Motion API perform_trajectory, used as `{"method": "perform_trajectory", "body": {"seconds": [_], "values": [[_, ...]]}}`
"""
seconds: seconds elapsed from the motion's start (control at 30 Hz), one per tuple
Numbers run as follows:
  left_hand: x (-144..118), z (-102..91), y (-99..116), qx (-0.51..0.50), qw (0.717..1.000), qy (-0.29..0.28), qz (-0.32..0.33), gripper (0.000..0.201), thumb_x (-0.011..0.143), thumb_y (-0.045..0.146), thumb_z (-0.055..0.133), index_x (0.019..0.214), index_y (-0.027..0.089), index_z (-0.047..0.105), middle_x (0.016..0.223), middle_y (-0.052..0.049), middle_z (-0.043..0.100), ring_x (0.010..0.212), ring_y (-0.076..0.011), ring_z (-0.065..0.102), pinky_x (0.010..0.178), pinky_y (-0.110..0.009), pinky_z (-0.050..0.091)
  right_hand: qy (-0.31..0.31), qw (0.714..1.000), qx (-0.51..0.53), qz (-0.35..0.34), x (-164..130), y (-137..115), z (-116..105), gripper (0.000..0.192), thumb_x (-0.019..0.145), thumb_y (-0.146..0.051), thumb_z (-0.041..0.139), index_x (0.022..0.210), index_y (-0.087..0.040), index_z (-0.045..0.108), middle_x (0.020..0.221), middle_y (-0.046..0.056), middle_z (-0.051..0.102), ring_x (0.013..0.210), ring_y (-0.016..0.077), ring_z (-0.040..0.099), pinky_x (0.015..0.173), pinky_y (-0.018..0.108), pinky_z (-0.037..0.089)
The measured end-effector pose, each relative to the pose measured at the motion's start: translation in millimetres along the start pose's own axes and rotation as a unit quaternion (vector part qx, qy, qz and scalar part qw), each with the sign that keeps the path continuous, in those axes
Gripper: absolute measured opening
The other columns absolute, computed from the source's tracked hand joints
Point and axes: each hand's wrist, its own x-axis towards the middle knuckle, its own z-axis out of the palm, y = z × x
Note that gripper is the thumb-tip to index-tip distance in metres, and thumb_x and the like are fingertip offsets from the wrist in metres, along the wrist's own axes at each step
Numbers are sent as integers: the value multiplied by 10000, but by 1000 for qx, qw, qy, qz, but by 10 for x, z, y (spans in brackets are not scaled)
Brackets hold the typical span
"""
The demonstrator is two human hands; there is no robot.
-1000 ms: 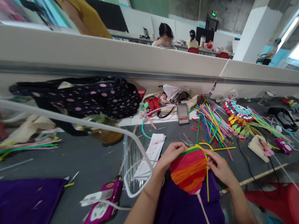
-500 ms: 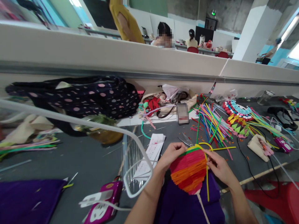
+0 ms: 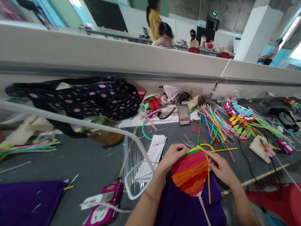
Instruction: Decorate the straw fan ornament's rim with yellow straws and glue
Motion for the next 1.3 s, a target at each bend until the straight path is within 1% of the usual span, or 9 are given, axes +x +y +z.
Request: {"method": "perform_trajectory", "body": {"seconds": [0.33, 0.53, 0.63, 0.77, 0.9, 1.03, 1.2, 1.3], "values": [[9, -3, 2, 29, 1000, -4, -12, 302, 668, 416, 619, 533, 168, 511, 567, 23, 490, 550, -105, 403, 542, -221, 310, 2, 1000, 20, 6, 4, 23, 12, 519, 873, -155, 468, 1374, -292, 467, 908, 18, 552, 727, 129, 531, 686, 256, 473], [10, -12, -3, 0, 1000, -1, -13, 316, 666, 397, 637, 515, 166, 483, 562, 31, 497, 527, -92, 401, 529, -214, 302, 7, 999, 46, 13, -6, 87, 32, 519, 866, -168, 492, 1369, -289, 460, 882, 9, 546, 705, 124, 534, 664, 249, 476], [10, -17, -8, -5, 1000, 7, -22, 309, 662, 404, 635, 525, 163, 500, 566, 28, 506, 520, -91, 402, 520, -213, 299, 18, 998, 64, 24, -10, 113, 50, 473, 858, -181, 510, 1323, -270, 490, 868, 7, 548, 697, 125, 545, 650, 247, 475], [12, -20, -11, -17, 1000, 7, -24, 290, 665, 375, 633, 519, 155, 514, 556, 34, 499, 514, -83, 392, 515, -209, 287, 17, 996, 76, 33, -11, 100, 57, 378, 859, -186, 513, 1233, -243, 527, 840, -2, 548, 684, 125, 562, 645, 249, 472], [14, -25, -17, -20, 1000, 5, -22, 277, 673, 350, 636, 521, 153, 514, 560, 35, 499, 520, -83, 387, 517, -209, 282, 29, 997, 70, 34, -13, 86, 62, 346, 856, -196, 525, 1199, -230, 552, 852, 8, 566, 709, 132, 565, 653, 250, 485], [15, -34, -28, -26, 999, 1, -21, 283, 671, 359, 640, 528, 153, 510, 566, 34, 509, 518, -82, 393, 517, -206, 286, 30, 997, 58, 28, -17, 71, 59, 358, 861, -194, 517, 1213, -230, 575, 876, 21, 586, 734, 137, 574, 669, 259, 502], [15, -33, -36, -15, 1000, 6, -26, 283, 662, 377, 631, 530, 158, 509, 556, 30, 506, 513, -86, 393, 513, -210, 292, 32, 998, 46, 6, -11, 44, 43, 366, 868, -210, 517, 1222, -256, 599, 929, 39, 593, 812, 155, 585, 691, 269, 515], [17, -34, -46, -18, 1000, 2, -25, 288, 668, 381, 623, 530, 160, 500, 553, 33, 499, 511, -84, 388, 513, -208, 287, 33, 998, 48, 8, -11, 62, 47, 372, 863, -199, 517, 1220, -263, 602, 924, 35, 595, 803, 152, 586, 689, 268, 513]]}}
